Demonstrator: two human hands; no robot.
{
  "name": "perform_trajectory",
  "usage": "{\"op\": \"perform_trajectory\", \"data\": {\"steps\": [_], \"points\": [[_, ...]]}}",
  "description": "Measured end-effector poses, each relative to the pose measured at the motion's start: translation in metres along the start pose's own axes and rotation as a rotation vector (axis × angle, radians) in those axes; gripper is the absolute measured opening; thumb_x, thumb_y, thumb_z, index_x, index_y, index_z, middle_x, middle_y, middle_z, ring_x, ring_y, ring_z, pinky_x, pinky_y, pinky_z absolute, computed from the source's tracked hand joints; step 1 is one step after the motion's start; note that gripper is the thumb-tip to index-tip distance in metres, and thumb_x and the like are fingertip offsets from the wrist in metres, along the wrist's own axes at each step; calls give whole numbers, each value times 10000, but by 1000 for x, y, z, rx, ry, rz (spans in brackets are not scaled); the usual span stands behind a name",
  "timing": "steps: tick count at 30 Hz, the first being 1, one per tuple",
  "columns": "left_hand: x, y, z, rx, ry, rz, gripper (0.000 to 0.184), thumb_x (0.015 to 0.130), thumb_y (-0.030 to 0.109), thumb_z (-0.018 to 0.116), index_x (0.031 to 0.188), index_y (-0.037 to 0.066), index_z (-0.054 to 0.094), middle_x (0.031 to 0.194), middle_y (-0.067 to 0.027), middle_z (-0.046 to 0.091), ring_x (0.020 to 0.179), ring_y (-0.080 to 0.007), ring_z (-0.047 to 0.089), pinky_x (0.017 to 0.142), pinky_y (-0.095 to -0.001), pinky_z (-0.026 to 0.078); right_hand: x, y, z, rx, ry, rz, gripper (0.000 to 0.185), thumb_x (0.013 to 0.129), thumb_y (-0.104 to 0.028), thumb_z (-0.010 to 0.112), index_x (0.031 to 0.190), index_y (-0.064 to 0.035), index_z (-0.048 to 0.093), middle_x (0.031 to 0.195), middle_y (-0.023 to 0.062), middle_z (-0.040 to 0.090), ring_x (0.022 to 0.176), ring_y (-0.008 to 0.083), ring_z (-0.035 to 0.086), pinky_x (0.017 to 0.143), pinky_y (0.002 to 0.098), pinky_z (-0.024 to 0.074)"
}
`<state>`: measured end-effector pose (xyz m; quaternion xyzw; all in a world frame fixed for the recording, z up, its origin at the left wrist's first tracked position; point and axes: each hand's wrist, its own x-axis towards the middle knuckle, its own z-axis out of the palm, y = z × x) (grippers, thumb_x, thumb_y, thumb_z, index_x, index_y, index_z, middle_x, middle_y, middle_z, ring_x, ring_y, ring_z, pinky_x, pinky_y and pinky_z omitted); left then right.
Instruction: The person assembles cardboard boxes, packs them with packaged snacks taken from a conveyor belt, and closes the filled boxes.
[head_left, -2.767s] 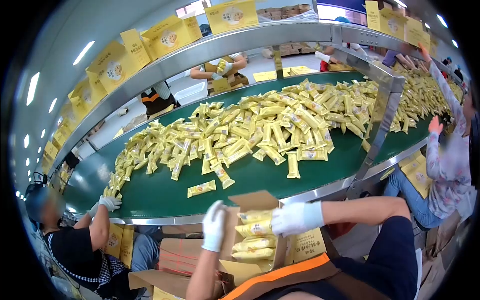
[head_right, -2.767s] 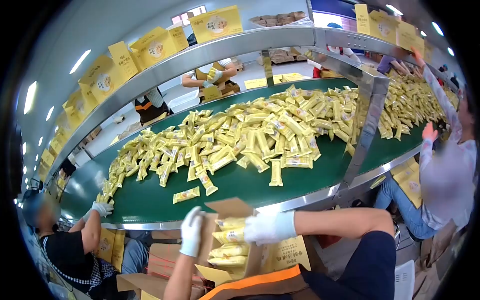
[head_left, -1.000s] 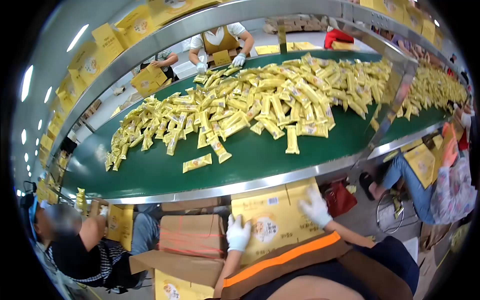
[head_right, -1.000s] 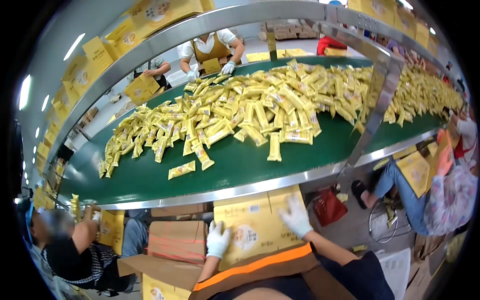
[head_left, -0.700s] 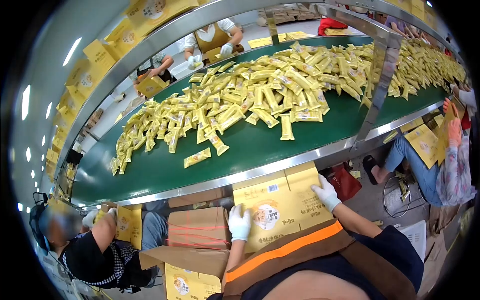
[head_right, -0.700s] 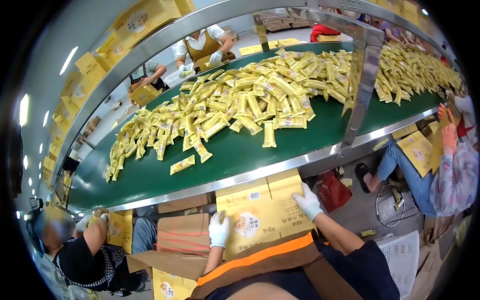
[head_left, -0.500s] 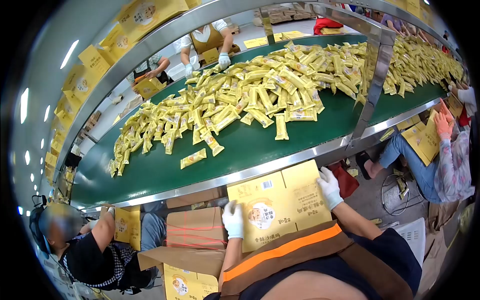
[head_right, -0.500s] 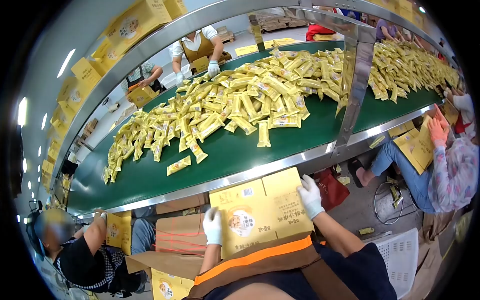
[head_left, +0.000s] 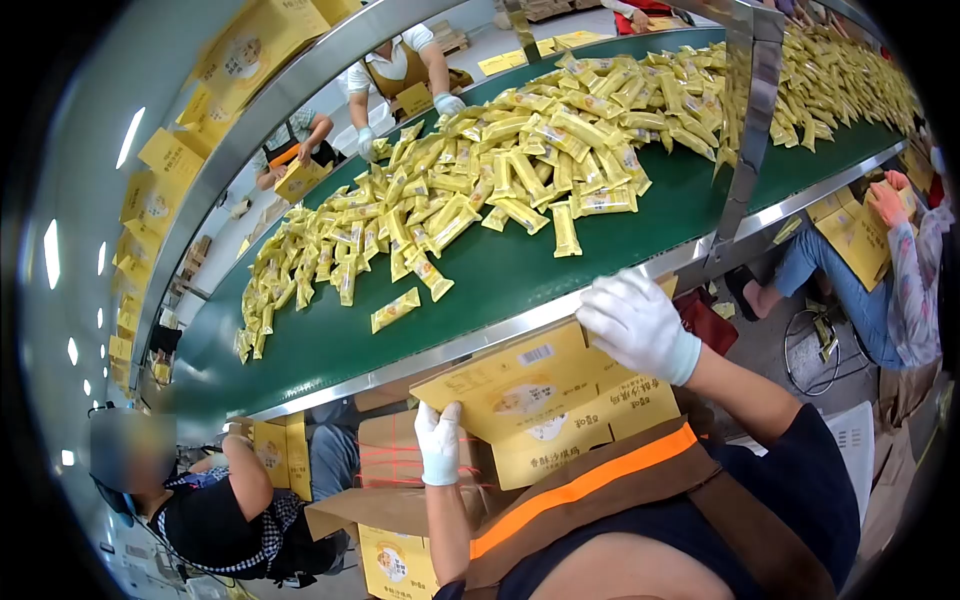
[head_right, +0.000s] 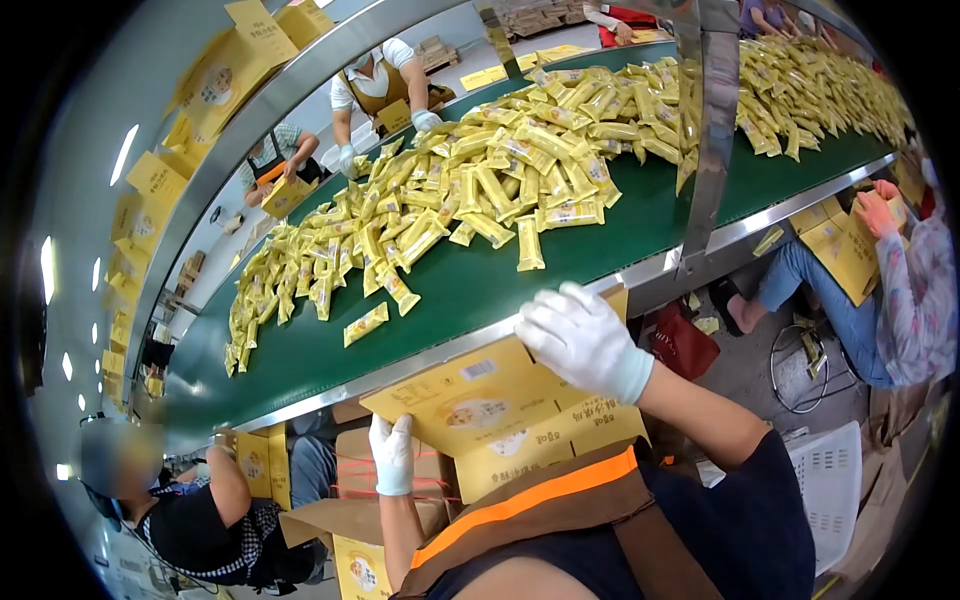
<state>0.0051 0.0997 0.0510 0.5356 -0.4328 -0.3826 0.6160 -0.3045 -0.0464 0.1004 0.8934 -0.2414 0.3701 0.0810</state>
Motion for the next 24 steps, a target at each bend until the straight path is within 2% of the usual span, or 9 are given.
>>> {"op": "perform_trajectory", "data": {"steps": [4,7,8,11,15,16,18,21,24], "points": [[7,-8,-3,28,1,-66,417,965,96,559,1351,-34,468,1298,-108,580,1178,-186,541,1043,-343,400,-2,-1,-11,-68,142,-87,257,801,-171,671,1046,-111,622,1005,36,633,960,230,631,927,380,472],[13,-9,1,-6,15,-27,411,970,86,540,1356,-33,463,1308,-109,573,1177,-188,541,1037,-346,406,-21,3,0,6,68,-65,176,799,-213,675,933,-121,608,872,-2,590,855,215,612,820,356,469],[14,-16,0,-26,32,-38,410,976,80,523,1363,-35,450,1326,-113,560,1193,-199,539,1048,-352,404,-20,7,5,-31,90,-18,214,713,-216,750,810,-120,586,781,6,558,750,238,586,703,363,443],[12,-12,10,-132,50,-44,436,972,75,525,1383,-32,427,1354,-123,538,1225,-217,528,1068,-364,393,-4,14,3,29,70,154,238,733,-269,761,726,-122,574,721,28,543,733,240,583,687,361,427],[15,-1,32,-154,-52,217,840,961,453,567,1549,-9,185,1542,-168,334,1410,-287,347,1173,-418,256,21,23,7,533,-99,347,332,854,-371,689,711,-85,599,673,96,597,685,270,600,622,377,449],[11,12,44,-202,-9,127,1015,911,648,522,1573,10,91,1601,-176,218,1466,-309,235,1207,-431,168,32,23,14,797,-105,417,353,887,-384,647,730,-70,622,688,148,626,689,322,617,612,395,466],[17,30,54,-282,-28,140,1043,895,682,518,1572,12,94,1606,-177,207,1472,-310,216,1212,-435,149,55,31,7,1009,-422,250,304,911,-342,578,839,-54,644,780,153,665,737,336,639,670,400,485],[32,55,57,-381,-58,194,970,887,722,490,1555,61,250,1570,-204,284,1434,-320,297,1188,-475,217,42,29,37,932,-540,-206,301,908,-338,556,929,-58,666,854,181,692,797,386,652,717,424,515],[51,43,32,-647,-591,124,955,899,760,408,1538,61,295,1459,-244,446,1357,-391,400,1163,-492,266,12,27,59,808,-1116,-19,267,845,-282,624,990,-64,672,955,180,696,884,376,665,764,439,525]]}}
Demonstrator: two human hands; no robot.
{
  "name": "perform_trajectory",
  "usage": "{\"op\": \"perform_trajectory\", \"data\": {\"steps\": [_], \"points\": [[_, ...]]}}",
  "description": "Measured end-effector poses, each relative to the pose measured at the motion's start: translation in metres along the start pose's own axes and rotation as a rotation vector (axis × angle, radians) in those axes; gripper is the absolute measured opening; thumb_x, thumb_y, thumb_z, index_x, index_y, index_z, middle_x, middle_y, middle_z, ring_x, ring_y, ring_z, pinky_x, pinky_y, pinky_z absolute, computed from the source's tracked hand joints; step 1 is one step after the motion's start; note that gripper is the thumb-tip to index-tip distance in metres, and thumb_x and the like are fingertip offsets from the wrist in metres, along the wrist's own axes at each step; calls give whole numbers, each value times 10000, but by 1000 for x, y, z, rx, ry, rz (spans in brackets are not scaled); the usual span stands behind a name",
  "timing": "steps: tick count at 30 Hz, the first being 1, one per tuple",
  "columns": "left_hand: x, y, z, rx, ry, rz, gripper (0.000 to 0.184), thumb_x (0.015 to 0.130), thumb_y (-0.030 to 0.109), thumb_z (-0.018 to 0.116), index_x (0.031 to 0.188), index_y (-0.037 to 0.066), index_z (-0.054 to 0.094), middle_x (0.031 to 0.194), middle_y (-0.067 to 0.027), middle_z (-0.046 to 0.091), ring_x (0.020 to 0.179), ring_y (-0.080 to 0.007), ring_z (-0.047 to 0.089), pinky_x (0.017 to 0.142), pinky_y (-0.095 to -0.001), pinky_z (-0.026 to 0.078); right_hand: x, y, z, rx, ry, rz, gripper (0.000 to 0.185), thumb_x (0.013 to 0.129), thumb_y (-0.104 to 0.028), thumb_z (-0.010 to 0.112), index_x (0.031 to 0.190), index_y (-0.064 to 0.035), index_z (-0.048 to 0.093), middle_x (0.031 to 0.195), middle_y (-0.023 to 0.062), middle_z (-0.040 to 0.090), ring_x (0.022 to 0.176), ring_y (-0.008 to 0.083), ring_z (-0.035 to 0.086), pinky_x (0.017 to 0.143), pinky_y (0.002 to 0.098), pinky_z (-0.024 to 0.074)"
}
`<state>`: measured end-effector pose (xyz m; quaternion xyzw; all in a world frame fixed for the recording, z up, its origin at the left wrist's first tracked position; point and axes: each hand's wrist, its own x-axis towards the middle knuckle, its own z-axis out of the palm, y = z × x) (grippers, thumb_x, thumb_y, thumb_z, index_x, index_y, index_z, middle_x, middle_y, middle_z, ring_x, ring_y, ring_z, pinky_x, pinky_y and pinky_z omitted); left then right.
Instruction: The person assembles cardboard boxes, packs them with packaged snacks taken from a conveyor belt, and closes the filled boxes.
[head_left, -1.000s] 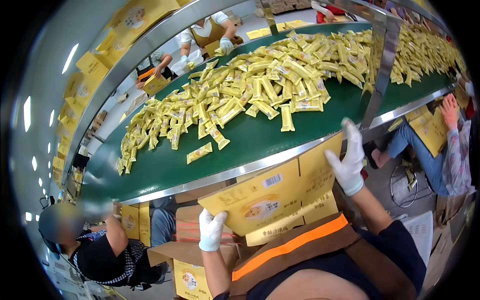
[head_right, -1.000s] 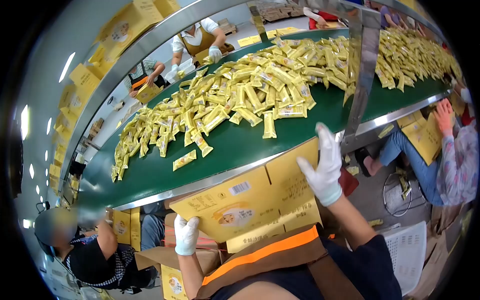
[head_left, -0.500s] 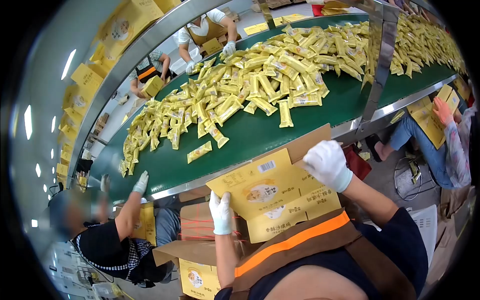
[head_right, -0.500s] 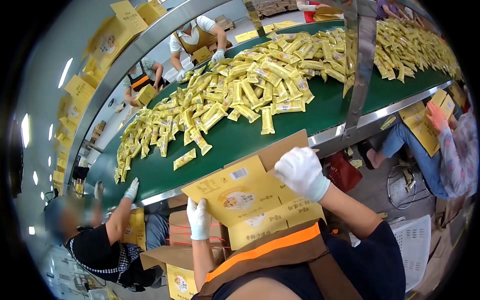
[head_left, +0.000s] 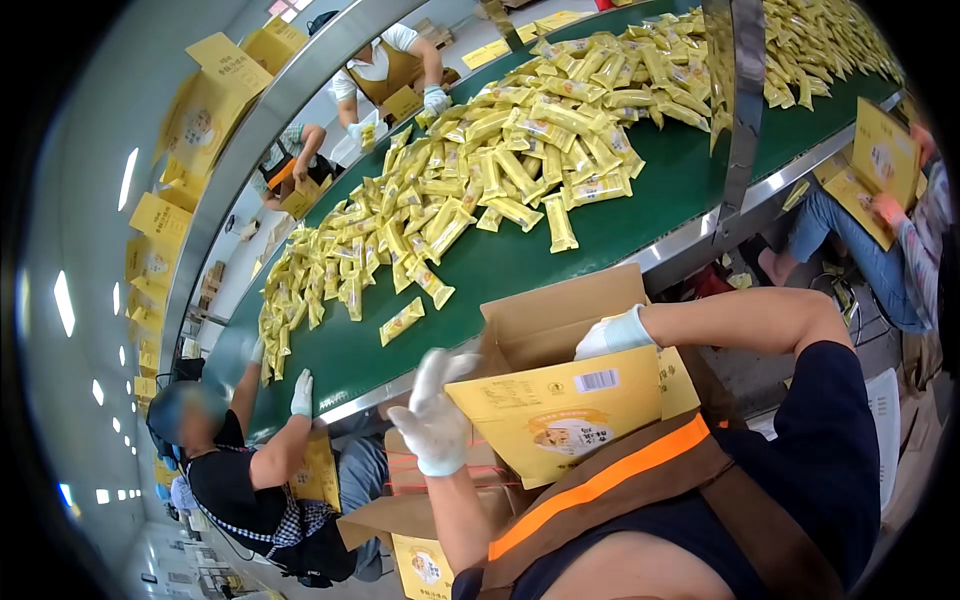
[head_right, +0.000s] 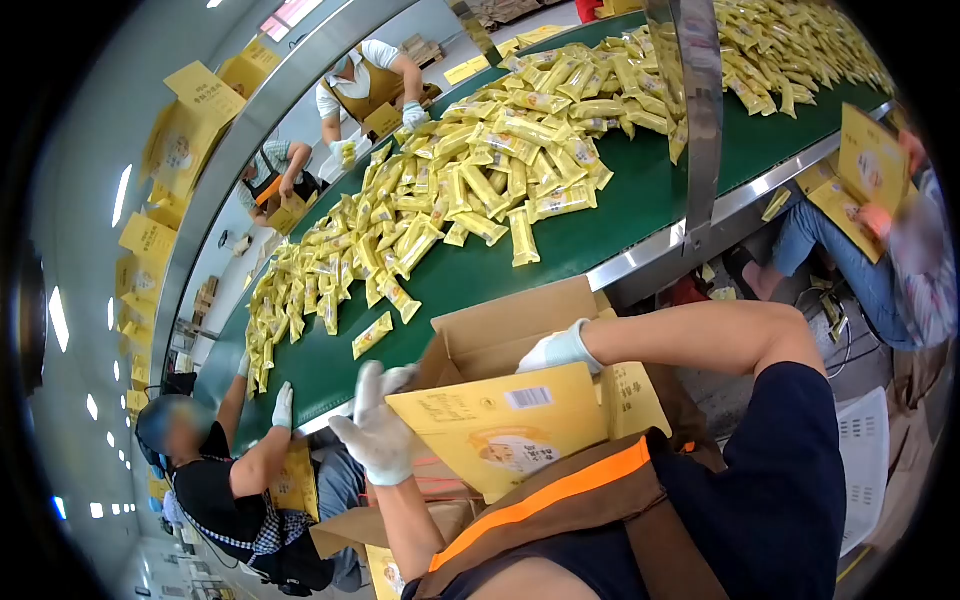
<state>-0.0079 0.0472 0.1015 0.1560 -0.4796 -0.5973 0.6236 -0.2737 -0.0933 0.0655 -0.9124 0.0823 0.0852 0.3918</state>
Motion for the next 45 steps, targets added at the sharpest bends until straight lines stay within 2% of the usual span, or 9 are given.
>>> {"op": "perform_trajectory", "data": {"steps": [4,9,14,20,23,28,33,40,45], "points": [[17,0,-8,-121,-261,-318,1074,870,823,338,1517,-34,285,1384,-280,520,1280,-459,479,1088,-512,370,-13,-32,-17,-151,-64,6,359,834,-320,643,1116,-97,654,1076,148,684,983,331,652,845,424,510],[28,22,-19,377,-324,-676,1000,904,743,433,1380,-136,461,1364,-253,552,1267,-345,537,1068,-417,408,-34,-28,-11,-685,1044,111,416,786,-253,695,1148,-72,603,1130,129,633,1071,334,592,907,452,464],[79,39,30,805,-230,-713,518,997,307,514,1376,-46,523,1339,-131,607,1208,-189,556,1035,-331,421,-43,-31,0,-452,437,265,211,808,-309,652,978,-195,703,818,61,667,748,268,652,627,406,500],[103,-23,46,1740,-580,-380,618,1012,485,403,1492,97,373,1426,-220,500,1295,-404,492,1078,-610,284,-60,-18,21,297,817,135,293,918,-263,570,1142,-107,677,971,141,710,913,277,695,811,372,542],[77,-42,1,1536,-403,-620,608,1020,483,385,1416,32,484,1361,-239,554,1278,-393,507,1098,-452,343,-66,41,57,514,1359,285,341,977,-225,500,1157,34,630,1025,133,718,916,229,681,848,320,524],[37,1,-17,1276,32,-522,520,1042,372,392,1328,-27,564,1281,-204,626,1212,-313,577,1054,-358,406,-77,58,173,1485,321,648,484,1031,-448,438,1358,-98,508,1188,78,666,996,214,678,864,386,553],[3,-8,22,544,638,-166,617,1005,442,486,1364,-59,510,1308,-168,605,1191,-271,588,1066,-391,419,-74,-40,63,1732,699,-185,543,1035,-317,509,1449,15,396,1368,95,558,1212,193,556,1054,340,442],[-87,-106,-2,521,911,-199,545,949,369,543,1342,-9,536,1292,-165,618,1179,-297,599,1046,-434,434,-74,-62,-53,422,168,-36,421,947,-259,576,1269,12,574,1199,147,665,1105,272,627,964,377,477],[-141,-146,-89,1170,328,-632,509,909,316,583,1327,26,554,1280,-163,627,1170,-315,607,1032,-464,445,-43,-77,-67,-162,-55,-122,334,939,-331,557,1096,-39,604,948,216,691,927,435,648,812,484,521]]}}
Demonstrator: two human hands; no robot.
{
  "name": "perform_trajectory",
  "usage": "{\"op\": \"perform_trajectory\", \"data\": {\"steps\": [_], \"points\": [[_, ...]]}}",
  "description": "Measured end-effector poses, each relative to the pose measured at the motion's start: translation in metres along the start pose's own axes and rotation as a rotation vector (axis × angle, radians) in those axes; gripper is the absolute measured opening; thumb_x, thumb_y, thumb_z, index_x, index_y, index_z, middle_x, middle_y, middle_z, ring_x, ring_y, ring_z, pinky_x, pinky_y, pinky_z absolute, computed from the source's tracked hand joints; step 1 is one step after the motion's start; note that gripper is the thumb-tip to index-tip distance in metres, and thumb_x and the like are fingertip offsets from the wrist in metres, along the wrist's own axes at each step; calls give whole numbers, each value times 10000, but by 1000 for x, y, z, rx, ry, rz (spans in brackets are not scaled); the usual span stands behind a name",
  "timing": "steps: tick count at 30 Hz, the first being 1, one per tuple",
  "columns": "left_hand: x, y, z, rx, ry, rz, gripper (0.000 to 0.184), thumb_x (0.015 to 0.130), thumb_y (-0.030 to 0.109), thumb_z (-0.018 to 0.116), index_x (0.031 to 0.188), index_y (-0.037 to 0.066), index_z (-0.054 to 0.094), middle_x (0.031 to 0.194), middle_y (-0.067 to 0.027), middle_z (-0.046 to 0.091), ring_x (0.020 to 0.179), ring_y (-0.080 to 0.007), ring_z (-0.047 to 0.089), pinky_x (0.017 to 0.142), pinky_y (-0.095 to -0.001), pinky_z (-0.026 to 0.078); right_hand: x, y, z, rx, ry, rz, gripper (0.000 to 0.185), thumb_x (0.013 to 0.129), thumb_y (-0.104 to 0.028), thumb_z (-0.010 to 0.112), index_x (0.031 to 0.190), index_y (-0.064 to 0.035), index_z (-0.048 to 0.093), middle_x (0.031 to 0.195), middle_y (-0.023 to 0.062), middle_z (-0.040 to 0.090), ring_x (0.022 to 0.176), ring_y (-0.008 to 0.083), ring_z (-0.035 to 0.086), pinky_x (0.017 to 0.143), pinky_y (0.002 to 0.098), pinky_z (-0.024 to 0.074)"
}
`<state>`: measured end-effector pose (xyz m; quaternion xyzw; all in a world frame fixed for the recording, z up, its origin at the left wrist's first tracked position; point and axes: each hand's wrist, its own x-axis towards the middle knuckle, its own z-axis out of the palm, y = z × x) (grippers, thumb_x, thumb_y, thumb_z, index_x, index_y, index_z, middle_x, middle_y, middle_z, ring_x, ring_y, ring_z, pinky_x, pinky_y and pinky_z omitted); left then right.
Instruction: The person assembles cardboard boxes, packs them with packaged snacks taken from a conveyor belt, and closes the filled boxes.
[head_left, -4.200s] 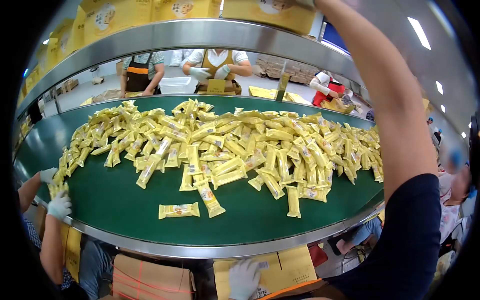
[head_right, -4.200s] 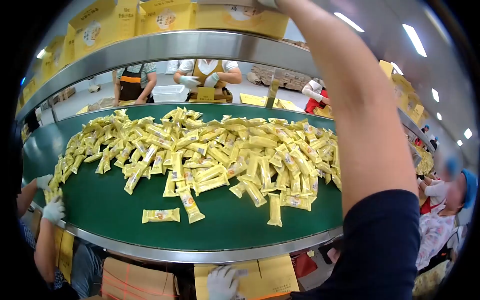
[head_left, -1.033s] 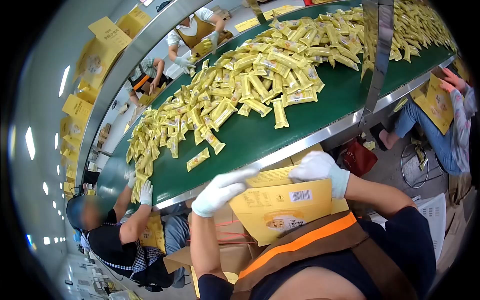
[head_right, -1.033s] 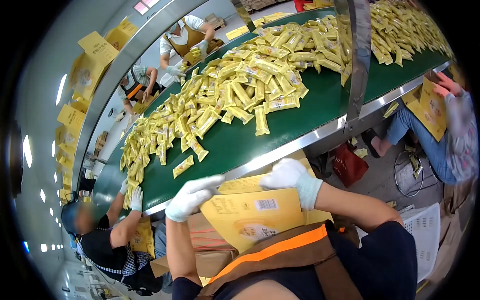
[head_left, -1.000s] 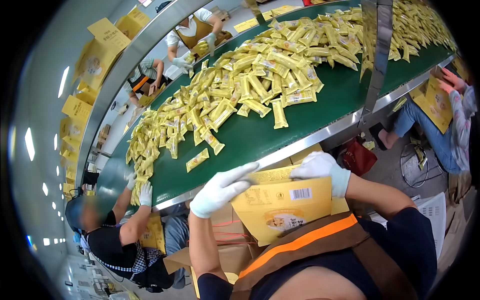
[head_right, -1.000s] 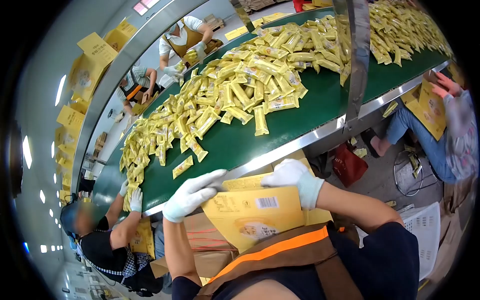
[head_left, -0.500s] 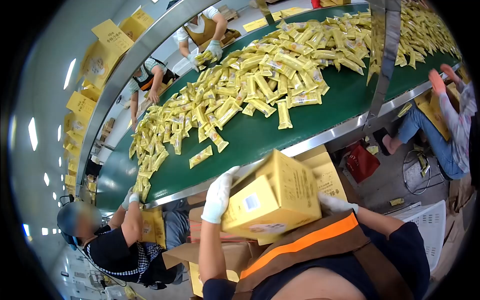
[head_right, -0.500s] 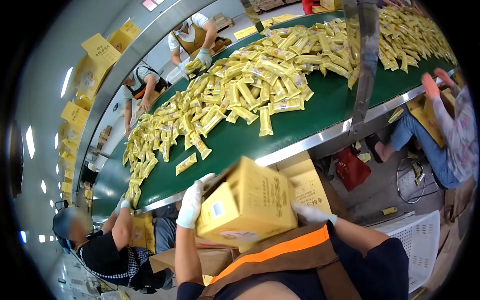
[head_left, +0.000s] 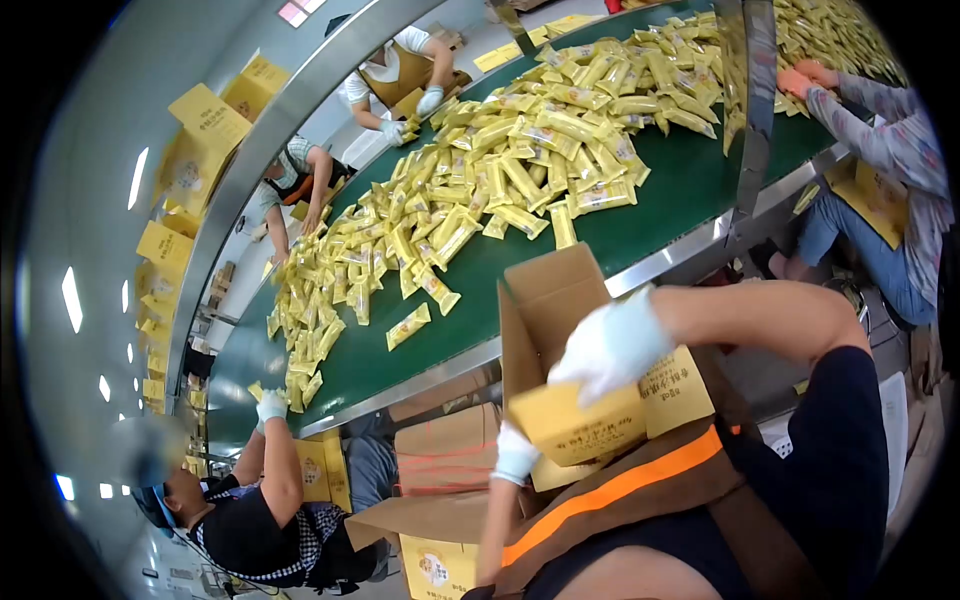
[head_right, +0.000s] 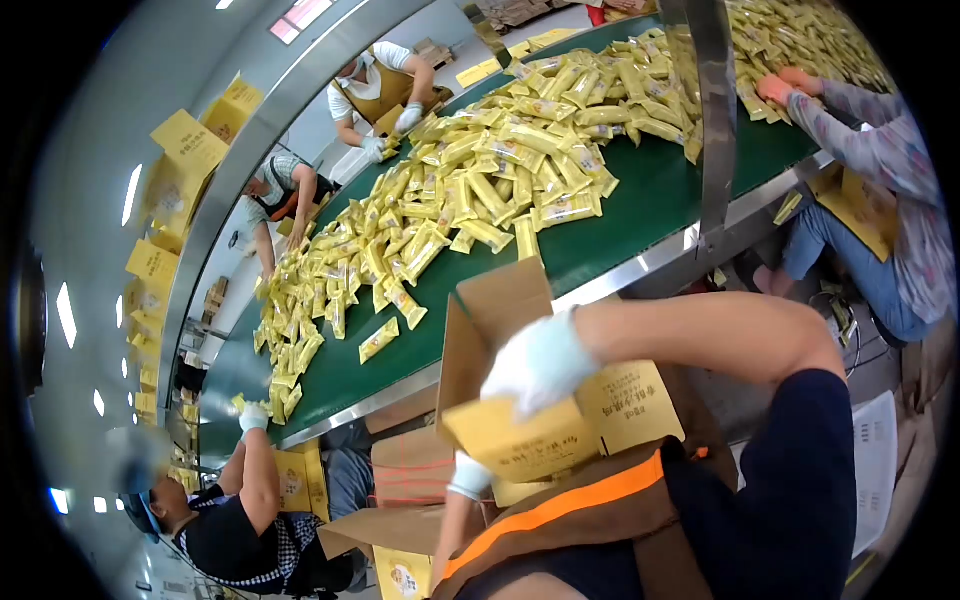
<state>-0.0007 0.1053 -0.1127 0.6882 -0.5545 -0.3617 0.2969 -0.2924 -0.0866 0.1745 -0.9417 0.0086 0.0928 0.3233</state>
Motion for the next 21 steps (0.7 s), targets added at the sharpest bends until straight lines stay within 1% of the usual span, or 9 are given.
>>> {"op": "perform_trajectory", "data": {"steps": [2,3,7,10,12,14,16,20,21], "points": [[18,7,-30,652,-206,270,499,893,295,599,1320,40,561,1275,-162,631,1167,-322,610,1026,-476,450,30,-10,41,-139,-149,-67,302,937,-314,553,1074,-49,605,909,205,695,894,420,665,779,497,524],[22,67,-40,927,-309,-4,397,862,189,602,1246,91,620,1264,-168,634,1129,-348,616,977,-501,476,32,-12,64,-162,-124,-29,293,939,-310,547,1076,-58,609,901,198,697,887,411,671,776,497,524],[35,217,-63,-260,519,354,355,985,25,477,1324,-47,555,1385,-168,553,1270,-246,536,1079,-349,403,15,-18,96,-120,-60,91,244,939,-300,541,1053,-103,628,860,174,703,852,393,682,745,491,526],[47,245,-36,610,162,471,495,851,258,708,1307,97,601,1289,-218,583,1189,-392,557,983,-400,475,12,-12,90,-61,-4,102,283,921,-361,558,1001,-109,659,814,169,698,771,393,678,713,483,531],[50,246,-34,666,16,253,511,787,247,767,1241,55,633,1158,-157,659,1077,-345,617,918,-398,499,-1,1,75,221,-6,342,357,899,-421,594,997,-86,669,925,185,698,908,391,664,802,485,511],[49,233,-43,548,-34,259,502,763,202,780,1221,50,643,1077,-147,672,1008,-338,635,872,-382,511,-17,18,98,-192,533,313,445,871,-472,630,987,-44,664,1127,231,642,1130,427,570,975,504,435],[47,206,-50,344,16,302,529,755,250,776,1232,65,639,1074,-136,657,991,-329,635,859,-380,513,-23,32,132,-292,591,526,612,836,-480,667,1220,-12,576,1408,288,436,1348,470,370,1136,517,280],[33,141,-39,242,54,390,746,838,251,722,1481,49,401,1540,-189,363,1392,-353,409,1103,-391,385,-20,48,171,161,698,618,885,841,-360,661,1532,-10,234,1581,289,188,1491,408,157,1203,453,185],[33,115,-25,188,-30,345,841,898,229,640,1572,58,166,1645,-174,117,1483,-343,242,1169,-401,285,-16,53,182,419,773,544,899,847,-331,652,1544,1,192,1593,282,163,1503,388,128,1210,434,166]]}}
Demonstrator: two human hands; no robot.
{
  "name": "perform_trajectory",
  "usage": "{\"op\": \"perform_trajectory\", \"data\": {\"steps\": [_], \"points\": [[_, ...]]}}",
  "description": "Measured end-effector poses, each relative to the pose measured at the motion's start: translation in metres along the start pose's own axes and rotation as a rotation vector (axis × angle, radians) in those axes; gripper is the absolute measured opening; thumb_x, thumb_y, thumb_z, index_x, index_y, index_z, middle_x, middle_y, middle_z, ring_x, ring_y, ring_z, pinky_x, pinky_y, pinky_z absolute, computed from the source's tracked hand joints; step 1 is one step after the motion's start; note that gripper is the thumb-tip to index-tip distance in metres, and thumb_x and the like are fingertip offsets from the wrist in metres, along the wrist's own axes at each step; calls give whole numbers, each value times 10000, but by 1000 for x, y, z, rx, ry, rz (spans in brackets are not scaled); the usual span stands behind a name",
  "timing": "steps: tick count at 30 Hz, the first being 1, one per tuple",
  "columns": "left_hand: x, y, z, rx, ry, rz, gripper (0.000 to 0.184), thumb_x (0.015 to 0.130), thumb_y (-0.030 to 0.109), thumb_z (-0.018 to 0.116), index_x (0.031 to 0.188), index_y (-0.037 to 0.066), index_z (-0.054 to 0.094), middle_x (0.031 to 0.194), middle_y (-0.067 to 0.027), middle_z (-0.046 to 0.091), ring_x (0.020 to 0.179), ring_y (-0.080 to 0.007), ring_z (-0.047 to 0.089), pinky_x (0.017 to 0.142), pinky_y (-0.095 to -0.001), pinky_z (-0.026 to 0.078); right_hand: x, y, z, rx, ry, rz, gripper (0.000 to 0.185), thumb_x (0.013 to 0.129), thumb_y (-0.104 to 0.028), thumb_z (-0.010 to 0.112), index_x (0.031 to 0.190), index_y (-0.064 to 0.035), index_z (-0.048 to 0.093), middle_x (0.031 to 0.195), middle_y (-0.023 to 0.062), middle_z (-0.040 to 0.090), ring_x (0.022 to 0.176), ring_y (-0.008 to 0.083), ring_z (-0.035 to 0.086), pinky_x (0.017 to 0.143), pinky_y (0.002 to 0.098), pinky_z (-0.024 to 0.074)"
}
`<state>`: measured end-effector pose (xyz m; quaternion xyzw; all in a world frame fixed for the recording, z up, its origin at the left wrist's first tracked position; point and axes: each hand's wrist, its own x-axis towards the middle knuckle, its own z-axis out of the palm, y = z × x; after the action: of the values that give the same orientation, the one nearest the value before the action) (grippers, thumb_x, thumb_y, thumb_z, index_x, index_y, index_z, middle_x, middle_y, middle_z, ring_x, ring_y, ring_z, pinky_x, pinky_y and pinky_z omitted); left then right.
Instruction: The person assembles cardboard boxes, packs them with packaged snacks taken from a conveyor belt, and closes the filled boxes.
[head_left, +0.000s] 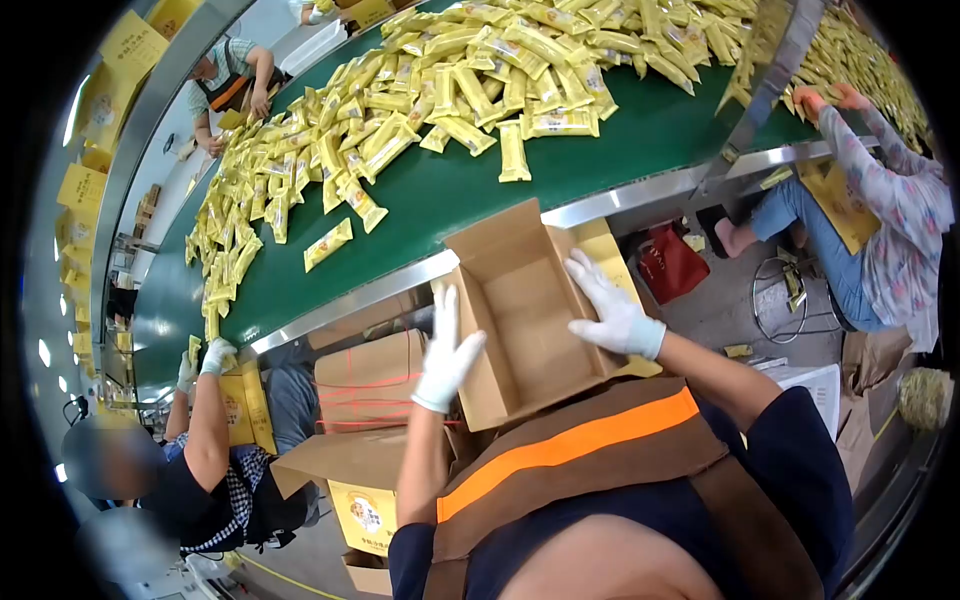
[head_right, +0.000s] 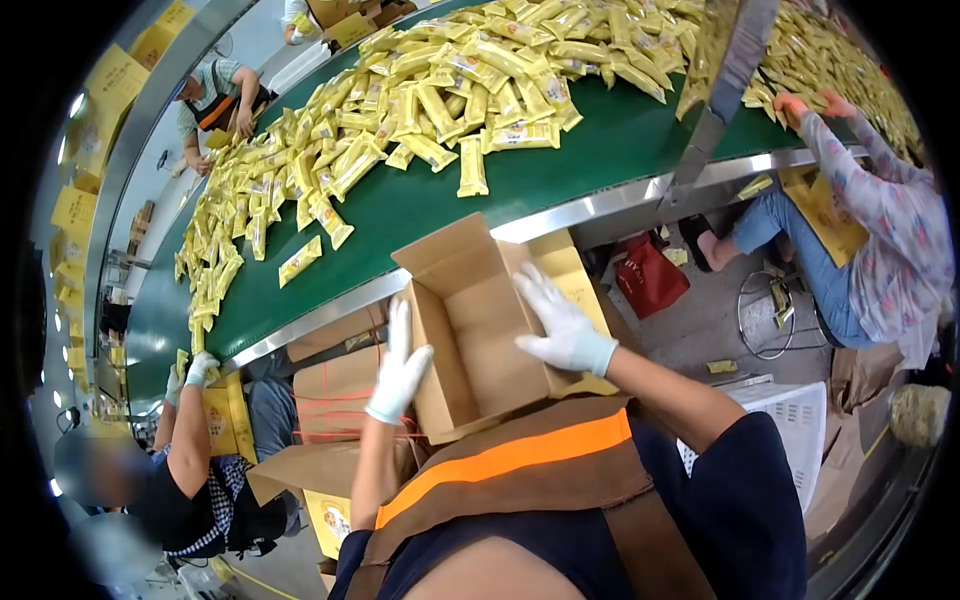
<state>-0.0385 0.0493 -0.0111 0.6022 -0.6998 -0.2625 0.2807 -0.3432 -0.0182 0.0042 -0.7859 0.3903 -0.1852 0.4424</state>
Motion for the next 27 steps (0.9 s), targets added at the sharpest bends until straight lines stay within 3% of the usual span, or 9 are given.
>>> {"op": "perform_trajectory", "data": {"steps": [3,5,8,13,15,17,20,22,27], "points": [[-3,4,54,-555,34,-162,787,978,228,435,1555,-41,-28,1652,-180,8,1530,-276,-1,1221,-347,29,-4,15,14,430,-59,120,926,881,-234,603,1563,16,29,1609,275,131,1512,338,130,1217,368,152],[10,3,45,-305,125,-120,749,967,234,457,1554,-16,63,1640,-190,70,1520,-326,37,1220,-396,50,-8,23,12,326,-41,134,818,913,-254,592,1549,23,159,1578,254,250,1483,357,230,1200,389,227],[21,12,22,69,253,-106,704,950,242,490,1553,22,200,1623,-205,162,1505,-400,95,1217,-468,81,29,37,-54,-267,-76,-23,630,934,-266,578,1460,3,360,1475,231,403,1403,362,362,1148,395,318],[107,-89,-74,586,589,-328,790,875,453,640,1529,137,328,1604,-184,243,1475,-456,164,1164,-633,131,212,71,-205,-173,822,-64,519,942,-378,588,1362,-75,550,1302,199,595,1285,321,518,1061,367,413],[134,-148,-114,794,491,-555,881,822,582,669,1522,168,331,1584,-174,280,1444,-480,206,1124,-671,185,287,120,-233,-34,699,113,662,894,-510,599,1407,-97,525,1389,185,539,1339,334,470,1102,373,376],[151,-199,-128,724,308,-758,904,798,606,683,1523,206,322,1560,-171,309,1409,-511,241,1102,-666,234,334,89,-200,-378,526,216,782,850,-548,654,1429,-50,486,1510,192,398,1347,303,458,1126,362,338],[175,-210,-108,730,323,-351,859,736,531,754,1439,137,457,1444,-188,456,1354,-499,321,1140,-539,290,360,38,-152,-561,151,-148,793,764,-632,666,1376,-142,554,1480,206,403,1325,417,434,1109,460,363],[196,-155,-81,663,253,-200,897,702,525,778,1425,93,470,1440,-191,464,1366,-478,318,1156,-512,283,385,19,-108,-866,81,-109,764,733,-685,639,1376,-280,561,1425,147,467,1289,400,465,1037,511,426],[188,-65,-62,527,-192,-113,1026,616,462,823,1500,176,388,1565,-176,324,1448,-482,203,1166,-521,273,334,8,-101,-899,-288,-306,687,709,-464,744,1338,-235,591,1469,160,428,1319,447,408,1032,513,427]]}}
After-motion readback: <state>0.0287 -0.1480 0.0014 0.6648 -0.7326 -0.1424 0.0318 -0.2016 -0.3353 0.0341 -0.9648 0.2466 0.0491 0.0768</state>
